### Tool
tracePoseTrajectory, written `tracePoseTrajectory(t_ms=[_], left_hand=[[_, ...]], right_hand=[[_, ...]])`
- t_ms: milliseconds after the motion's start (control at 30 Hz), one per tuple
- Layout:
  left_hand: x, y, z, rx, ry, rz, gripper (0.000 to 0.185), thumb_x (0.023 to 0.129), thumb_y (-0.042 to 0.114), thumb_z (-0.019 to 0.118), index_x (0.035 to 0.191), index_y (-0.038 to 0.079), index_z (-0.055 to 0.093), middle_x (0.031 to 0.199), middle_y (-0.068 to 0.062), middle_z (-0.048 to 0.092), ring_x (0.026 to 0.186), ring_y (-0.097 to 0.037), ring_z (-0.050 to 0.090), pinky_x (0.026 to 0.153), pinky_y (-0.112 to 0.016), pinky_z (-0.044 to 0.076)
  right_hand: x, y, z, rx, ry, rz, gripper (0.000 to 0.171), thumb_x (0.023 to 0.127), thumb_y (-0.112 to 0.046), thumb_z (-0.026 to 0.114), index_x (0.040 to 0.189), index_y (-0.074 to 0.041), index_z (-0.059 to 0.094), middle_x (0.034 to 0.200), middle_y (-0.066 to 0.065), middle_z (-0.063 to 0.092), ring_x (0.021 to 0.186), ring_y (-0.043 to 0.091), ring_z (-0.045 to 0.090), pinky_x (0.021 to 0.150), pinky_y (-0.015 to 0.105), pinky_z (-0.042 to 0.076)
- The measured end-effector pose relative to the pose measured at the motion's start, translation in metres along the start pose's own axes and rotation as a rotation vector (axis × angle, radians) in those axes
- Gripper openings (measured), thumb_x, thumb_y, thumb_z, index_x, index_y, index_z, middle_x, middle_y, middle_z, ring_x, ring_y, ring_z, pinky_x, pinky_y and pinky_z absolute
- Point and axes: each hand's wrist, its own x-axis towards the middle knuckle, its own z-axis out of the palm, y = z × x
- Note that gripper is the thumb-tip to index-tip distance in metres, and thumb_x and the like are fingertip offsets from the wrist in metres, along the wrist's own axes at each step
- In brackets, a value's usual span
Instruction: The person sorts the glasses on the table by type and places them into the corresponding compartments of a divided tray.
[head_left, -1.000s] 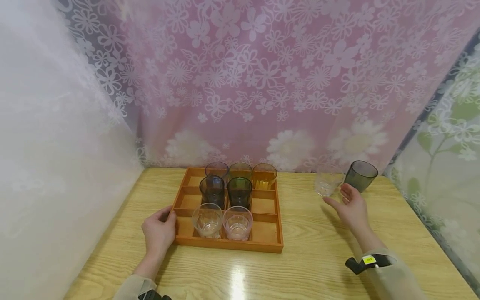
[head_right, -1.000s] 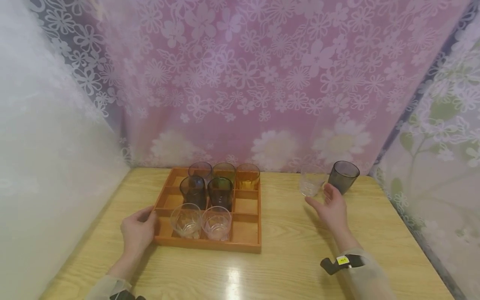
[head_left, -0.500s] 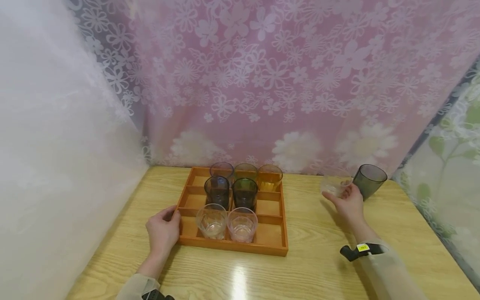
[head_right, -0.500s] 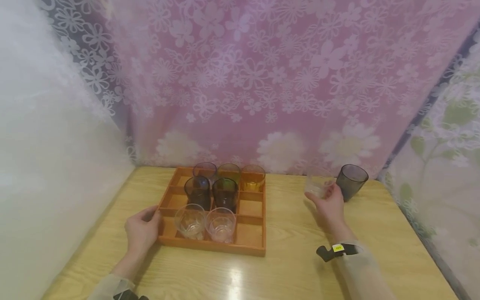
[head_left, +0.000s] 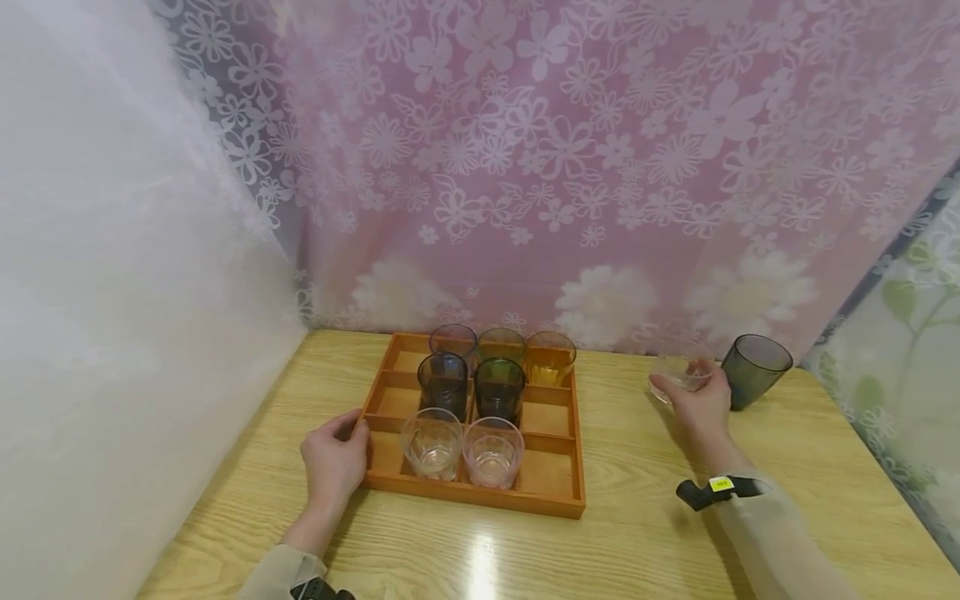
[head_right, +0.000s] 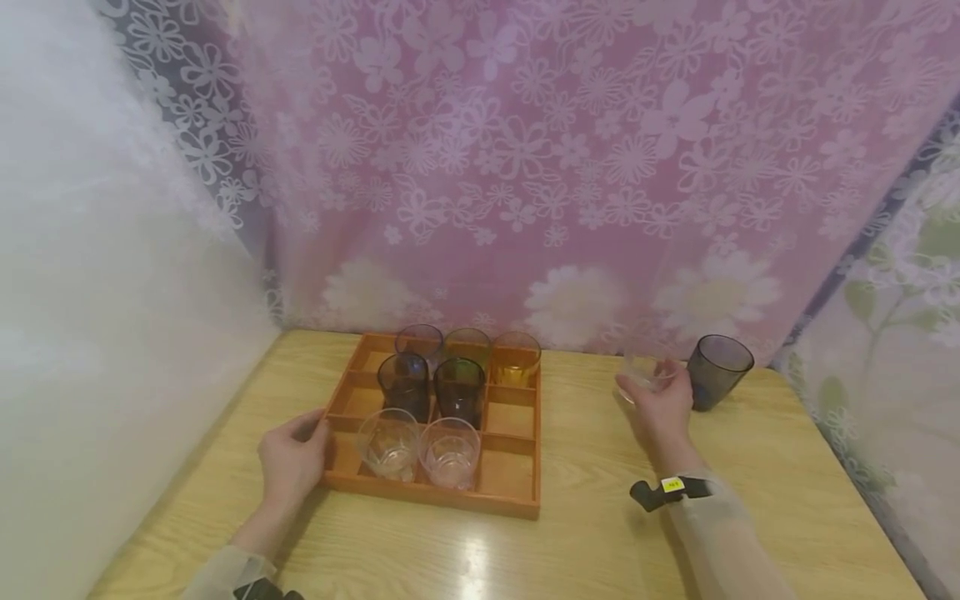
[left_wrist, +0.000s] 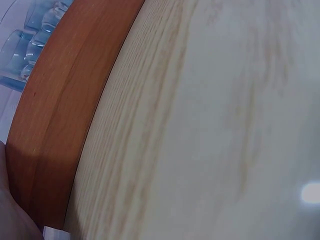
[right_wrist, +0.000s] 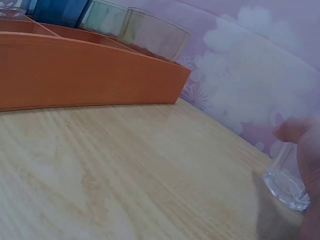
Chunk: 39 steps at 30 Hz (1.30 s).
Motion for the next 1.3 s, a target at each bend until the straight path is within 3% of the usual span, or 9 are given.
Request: tracePoseTrajectory(t_ms=[200, 400, 667, 933, 1133, 1300], left_hand=[[0.000, -0.001, 0.002, 0.009, -0.006, 0.003, 0.019, 0.095, 0.004, 0.072, 0.111, -0.002, 0.081, 0.101, -0.016, 0.079, 0.095, -0.031, 0.075, 0.071, -0.005, 0.043], [0.000, -0.003, 0.001, 0.021, 0.000, -0.004, 0.019, 0.096, 0.006, 0.072, 0.110, 0.000, 0.082, 0.100, -0.015, 0.079, 0.094, -0.030, 0.075, 0.071, -0.004, 0.042], [-0.001, 0.000, -0.001, 0.026, -0.001, 0.006, 0.019, 0.095, 0.006, 0.072, 0.110, -0.001, 0.082, 0.100, -0.016, 0.079, 0.094, -0.031, 0.075, 0.071, -0.003, 0.041], [-0.002, 0.000, -0.001, 0.037, -0.007, -0.002, 0.019, 0.096, 0.006, 0.072, 0.111, 0.000, 0.082, 0.100, -0.017, 0.079, 0.095, -0.031, 0.075, 0.070, -0.003, 0.040], [-0.002, 0.001, -0.001, 0.034, -0.012, -0.003, 0.020, 0.096, 0.007, 0.072, 0.111, 0.000, 0.082, 0.099, -0.017, 0.079, 0.093, -0.031, 0.075, 0.069, -0.003, 0.040], [-0.003, 0.002, -0.001, 0.037, -0.018, -0.008, 0.020, 0.096, 0.008, 0.071, 0.112, -0.001, 0.082, 0.099, -0.017, 0.079, 0.093, -0.031, 0.075, 0.069, -0.003, 0.040]], right_hand=[[-0.003, -0.004, -0.003, -0.077, 0.024, -0.089, 0.082, 0.088, -0.037, 0.088, 0.150, -0.002, 0.047, 0.137, 0.014, 0.054, 0.110, 0.027, 0.050, 0.083, 0.030, 0.041], [-0.017, -0.021, -0.007, -0.072, -0.028, -0.161, 0.077, 0.088, -0.036, 0.088, 0.148, -0.004, 0.051, 0.134, 0.016, 0.056, 0.099, 0.022, 0.050, 0.076, 0.027, 0.043], [-0.049, -0.042, -0.012, -0.043, -0.104, -0.223, 0.080, 0.089, -0.032, 0.089, 0.152, -0.005, 0.049, 0.142, 0.016, 0.058, 0.127, 0.029, 0.054, 0.090, 0.027, 0.042], [-0.078, -0.060, -0.014, 0.019, -0.184, -0.262, 0.082, 0.088, -0.023, 0.090, 0.154, -0.001, 0.046, 0.145, 0.017, 0.058, 0.132, 0.032, 0.052, 0.106, 0.036, 0.042], [-0.094, -0.069, -0.012, 0.038, -0.220, -0.302, 0.082, 0.087, -0.020, 0.090, 0.154, 0.000, 0.047, 0.144, 0.018, 0.060, 0.129, 0.033, 0.054, 0.101, 0.019, 0.041], [-0.108, -0.078, -0.010, 0.049, -0.258, -0.334, 0.079, 0.086, -0.020, 0.091, 0.152, -0.002, 0.050, 0.140, 0.015, 0.063, 0.126, 0.030, 0.058, 0.098, 0.016, 0.043]])
